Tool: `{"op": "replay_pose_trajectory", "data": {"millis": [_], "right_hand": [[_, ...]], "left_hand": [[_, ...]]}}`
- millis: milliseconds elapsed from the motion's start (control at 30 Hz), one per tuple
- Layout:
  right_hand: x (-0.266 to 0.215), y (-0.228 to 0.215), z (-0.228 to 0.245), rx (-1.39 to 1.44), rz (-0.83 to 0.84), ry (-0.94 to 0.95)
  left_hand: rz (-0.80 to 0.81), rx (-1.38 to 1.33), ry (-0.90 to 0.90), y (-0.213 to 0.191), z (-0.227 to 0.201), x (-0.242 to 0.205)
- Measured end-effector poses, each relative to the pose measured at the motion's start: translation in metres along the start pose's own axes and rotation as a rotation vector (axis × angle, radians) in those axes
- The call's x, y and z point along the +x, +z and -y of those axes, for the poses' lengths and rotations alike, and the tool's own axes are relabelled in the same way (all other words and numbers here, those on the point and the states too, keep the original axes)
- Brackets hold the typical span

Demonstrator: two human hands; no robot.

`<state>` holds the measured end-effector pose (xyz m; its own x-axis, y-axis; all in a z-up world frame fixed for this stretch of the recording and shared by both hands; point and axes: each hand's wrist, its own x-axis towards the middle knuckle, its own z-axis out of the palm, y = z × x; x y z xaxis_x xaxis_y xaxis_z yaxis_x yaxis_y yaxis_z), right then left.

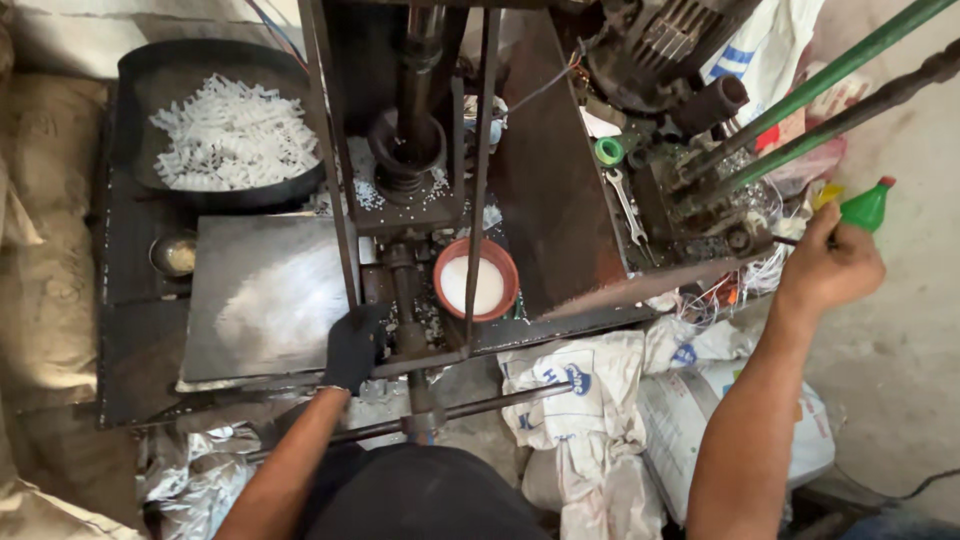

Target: The person operates a manual press machine by repeatedly pulling a lever to compress a metal block. They remove the block, place it on a metal plate, and repeat the cycle. The person wears a glove on the left hand and is barefoot.

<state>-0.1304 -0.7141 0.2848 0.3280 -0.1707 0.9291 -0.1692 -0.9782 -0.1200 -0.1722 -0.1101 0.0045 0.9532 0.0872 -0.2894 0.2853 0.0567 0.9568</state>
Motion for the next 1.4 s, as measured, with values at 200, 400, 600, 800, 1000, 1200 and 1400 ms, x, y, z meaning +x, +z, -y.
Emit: {"op": "replay_pose_trajectory", "data": {"millis": [200, 400, 600, 800, 1000, 1200, 1400], "right_hand": [[0.001, 0.005, 0.001, -0.032, -0.025, 0.044], [-0.006, 0.01, -0.006, 0.022, -0.075, 0.088], [-0.01, 0.015, -0.018, -0.052, -0.085, 0.065], [0.002, 0.005, 0.004, -0.074, -0.018, 0.118], [-0.056, 0.002, 0.116, 0.01, -0.088, -0.064], [-0.274, 0.065, 0.281, 0.827, 0.822, 0.299], [-0.359, 0.138, 0.288, 0.382, 1.022, 0.052]], "left_hand": [[0.049, 0.204, 0.113, -0.007, 0.001, 0.005], [0.111, 0.097, 0.036, -0.007, -0.013, 0.0], [0.116, 0.091, 0.057, -0.01, -0.021, -0.005], [0.145, 0.091, 0.116, -0.01, -0.009, 0.001], [0.136, 0.046, 0.111, -0.014, -0.001, 0.003], [0.081, 0.023, 0.012, -0.012, -0.016, -0.007], [0.047, -0.02, -0.102, -0.002, -0.033, -0.009]]}}
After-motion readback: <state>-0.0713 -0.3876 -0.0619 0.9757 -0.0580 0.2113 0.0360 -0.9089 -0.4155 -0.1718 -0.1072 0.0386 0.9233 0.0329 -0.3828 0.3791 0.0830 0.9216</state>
